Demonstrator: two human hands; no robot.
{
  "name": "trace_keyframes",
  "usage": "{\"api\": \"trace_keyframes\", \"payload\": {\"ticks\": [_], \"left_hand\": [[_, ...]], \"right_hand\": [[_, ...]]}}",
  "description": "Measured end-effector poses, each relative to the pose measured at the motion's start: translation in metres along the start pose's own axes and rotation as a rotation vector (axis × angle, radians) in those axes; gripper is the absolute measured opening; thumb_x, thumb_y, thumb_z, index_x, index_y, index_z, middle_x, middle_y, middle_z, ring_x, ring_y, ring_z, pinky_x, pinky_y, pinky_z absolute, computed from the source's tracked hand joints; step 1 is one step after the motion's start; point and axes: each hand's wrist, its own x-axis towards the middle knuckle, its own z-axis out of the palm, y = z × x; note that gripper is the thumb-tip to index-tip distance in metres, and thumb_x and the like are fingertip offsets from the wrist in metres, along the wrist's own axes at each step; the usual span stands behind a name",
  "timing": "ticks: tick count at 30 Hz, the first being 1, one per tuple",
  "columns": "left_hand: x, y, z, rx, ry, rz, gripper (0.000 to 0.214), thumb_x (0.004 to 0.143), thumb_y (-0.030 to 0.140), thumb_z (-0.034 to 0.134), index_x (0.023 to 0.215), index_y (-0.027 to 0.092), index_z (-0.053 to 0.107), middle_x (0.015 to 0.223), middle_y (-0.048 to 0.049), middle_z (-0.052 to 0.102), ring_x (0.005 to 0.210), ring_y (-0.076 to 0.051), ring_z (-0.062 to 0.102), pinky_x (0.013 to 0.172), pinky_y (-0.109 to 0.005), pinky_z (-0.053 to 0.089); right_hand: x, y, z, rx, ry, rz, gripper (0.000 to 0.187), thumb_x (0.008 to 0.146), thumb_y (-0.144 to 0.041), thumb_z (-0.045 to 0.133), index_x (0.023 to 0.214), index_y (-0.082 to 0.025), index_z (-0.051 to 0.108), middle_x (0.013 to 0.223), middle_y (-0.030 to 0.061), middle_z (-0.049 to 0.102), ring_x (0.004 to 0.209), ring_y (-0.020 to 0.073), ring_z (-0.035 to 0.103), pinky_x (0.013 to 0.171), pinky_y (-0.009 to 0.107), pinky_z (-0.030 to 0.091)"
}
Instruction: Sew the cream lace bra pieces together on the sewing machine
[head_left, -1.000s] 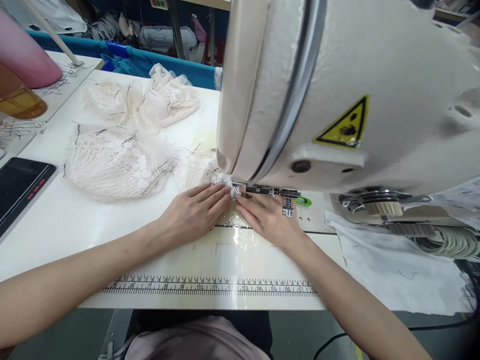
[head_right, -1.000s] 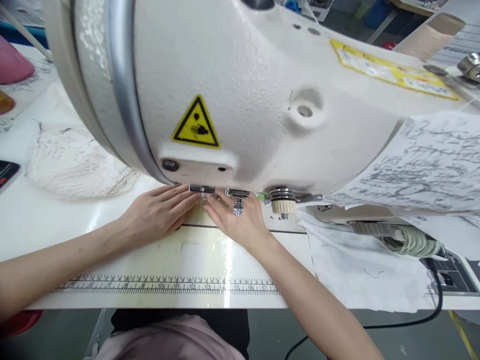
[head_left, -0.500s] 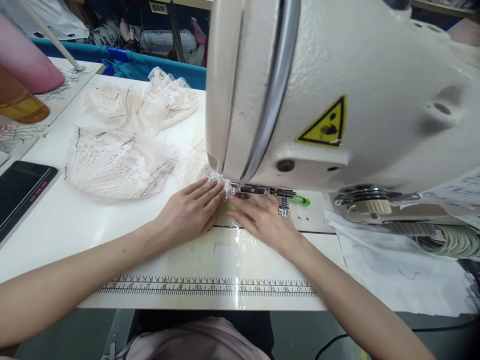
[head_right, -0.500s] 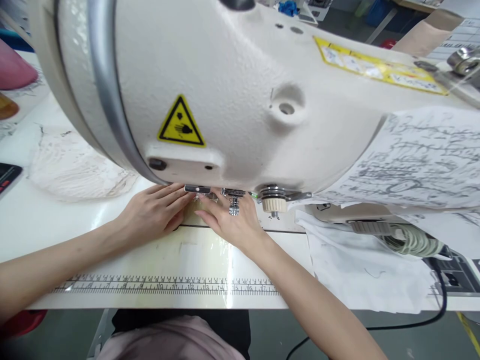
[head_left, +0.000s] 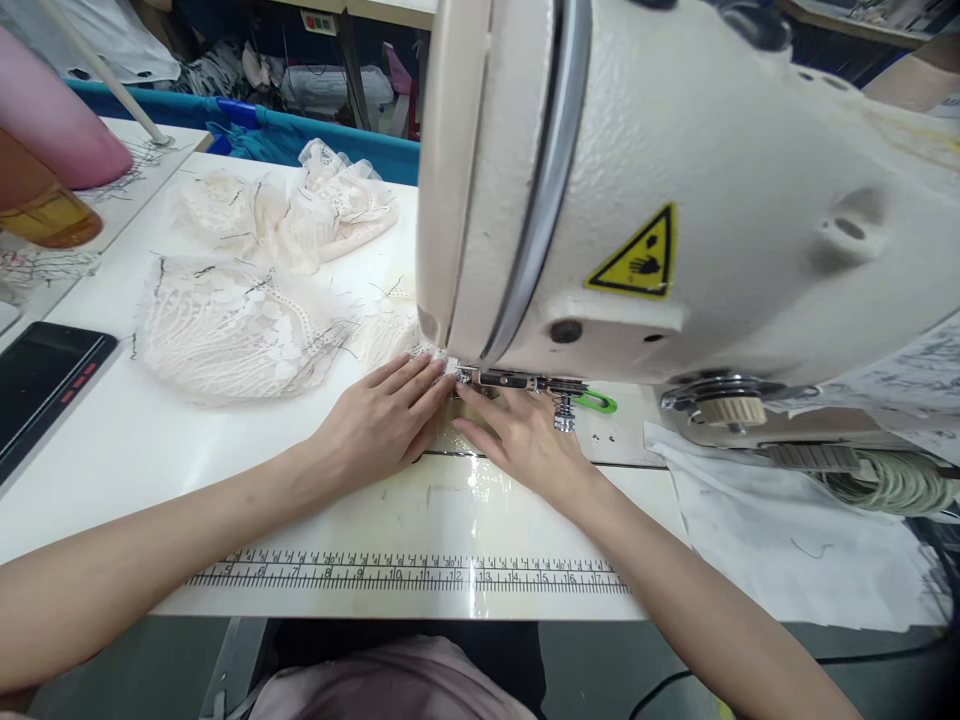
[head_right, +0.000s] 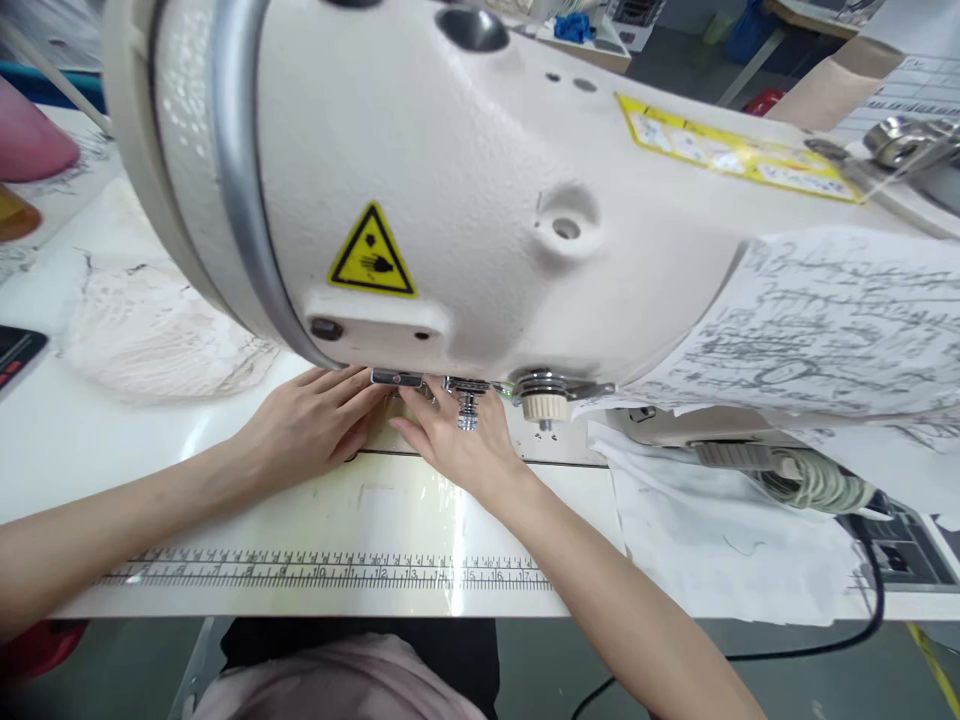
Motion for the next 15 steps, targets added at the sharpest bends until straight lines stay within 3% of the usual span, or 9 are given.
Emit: {"api": "trace_keyframes", "payload": {"ticks": [9,15], "left_hand": [[0.0009,-0.0002,0.0003,0.053,0.01,-0.006,0.041,0.096,0.024,0.042,0.125,0.003,0.063,0.128,-0.0182,0.064,0.119,-0.029,0.062,0.102,-0.041,0.052],[-0.0004,0.0002,0.0021,0.059,0.011,-0.03,0.042,0.096,0.024,0.041,0.126,0.003,0.062,0.129,-0.0183,0.063,0.121,-0.029,0.06,0.101,-0.041,0.051]], "right_hand": [[0.0025,-0.0016,-0.001,-0.086,0.086,-0.066,0.042,0.1,-0.048,0.043,0.12,-0.022,0.068,0.095,0.0069,0.072,0.077,0.0167,0.063,0.076,0.034,0.043],[0.0006,0.0045,-0.0038,-0.18,0.168,-0.052,0.031,0.098,-0.044,0.05,0.114,-0.024,0.068,0.09,0.0031,0.072,0.071,0.0144,0.059,0.08,0.033,0.041]]}}
